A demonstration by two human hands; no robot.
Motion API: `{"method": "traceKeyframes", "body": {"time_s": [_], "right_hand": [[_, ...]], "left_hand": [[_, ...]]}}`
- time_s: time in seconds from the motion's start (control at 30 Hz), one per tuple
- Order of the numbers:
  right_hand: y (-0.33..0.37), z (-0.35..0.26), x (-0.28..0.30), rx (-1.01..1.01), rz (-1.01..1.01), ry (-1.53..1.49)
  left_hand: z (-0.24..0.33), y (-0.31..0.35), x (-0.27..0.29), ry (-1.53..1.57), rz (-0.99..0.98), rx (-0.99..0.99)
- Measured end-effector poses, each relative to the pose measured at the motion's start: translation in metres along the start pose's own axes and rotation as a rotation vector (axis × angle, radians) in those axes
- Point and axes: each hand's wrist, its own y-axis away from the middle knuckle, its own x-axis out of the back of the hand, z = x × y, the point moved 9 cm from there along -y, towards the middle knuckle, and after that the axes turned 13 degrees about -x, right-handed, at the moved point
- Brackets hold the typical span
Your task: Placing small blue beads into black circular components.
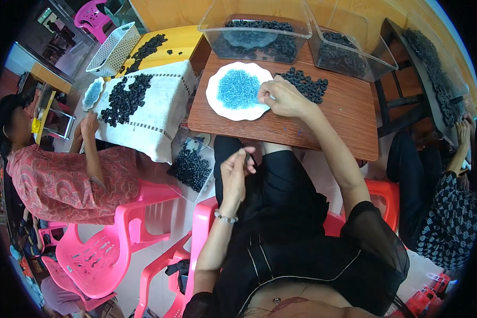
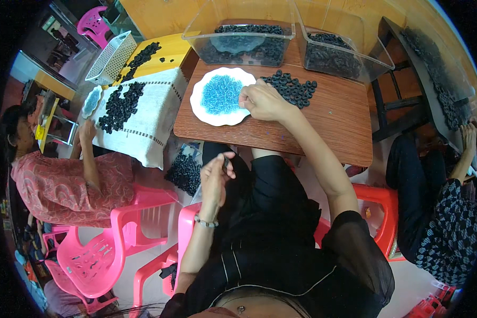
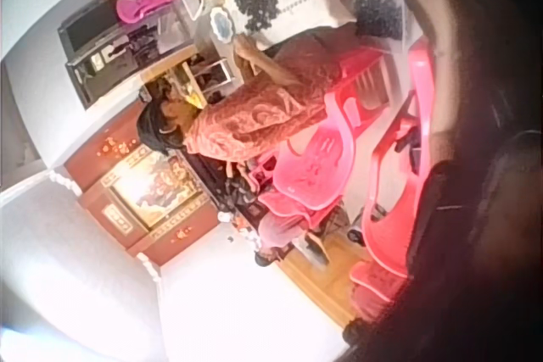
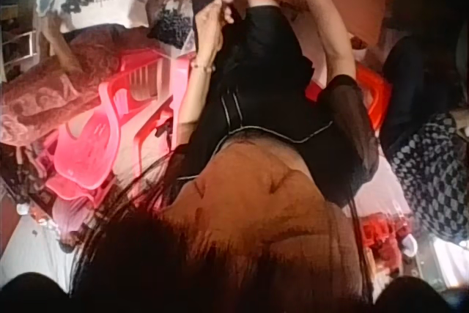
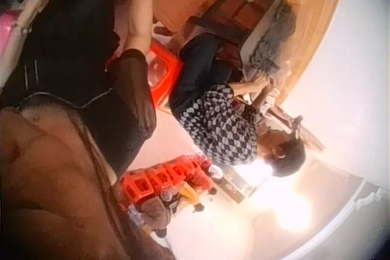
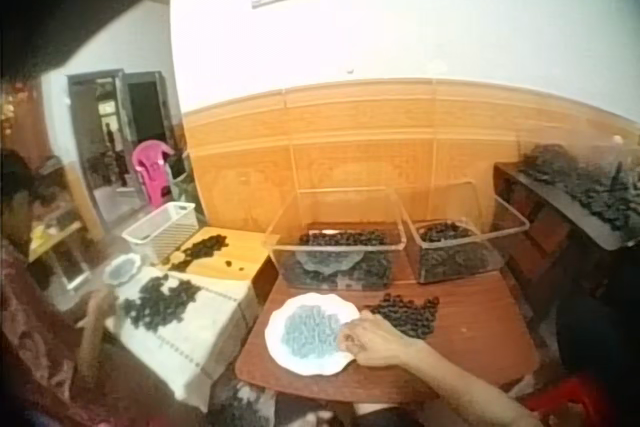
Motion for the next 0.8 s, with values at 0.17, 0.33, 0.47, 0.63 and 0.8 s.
{"method": "traceKeyframes", "body": {"time_s": [0.17,0.33,0.47,0.63,0.8], "right_hand": [[0.001,-0.008,0.014,0.024,0.013,-0.172],[-0.003,-0.006,0.008,-0.138,-0.211,-0.450],[-0.002,-0.015,0.016,-0.082,-0.139,-0.385],[0.000,-0.026,0.024,0.064,-0.022,-0.251],[-0.006,-0.017,0.021,-0.012,-0.019,-0.421]], "left_hand": [[0.051,-0.069,-0.012,-0.140,-0.036,-0.202],[0.080,-0.113,-0.034,-0.301,-0.133,-0.288],[0.082,-0.124,-0.045,-0.524,-0.186,-0.330],[0.077,-0.131,-0.050,-0.495,-0.163,-0.345],[0.074,-0.135,-0.046,-0.318,-0.085,-0.314]]}}
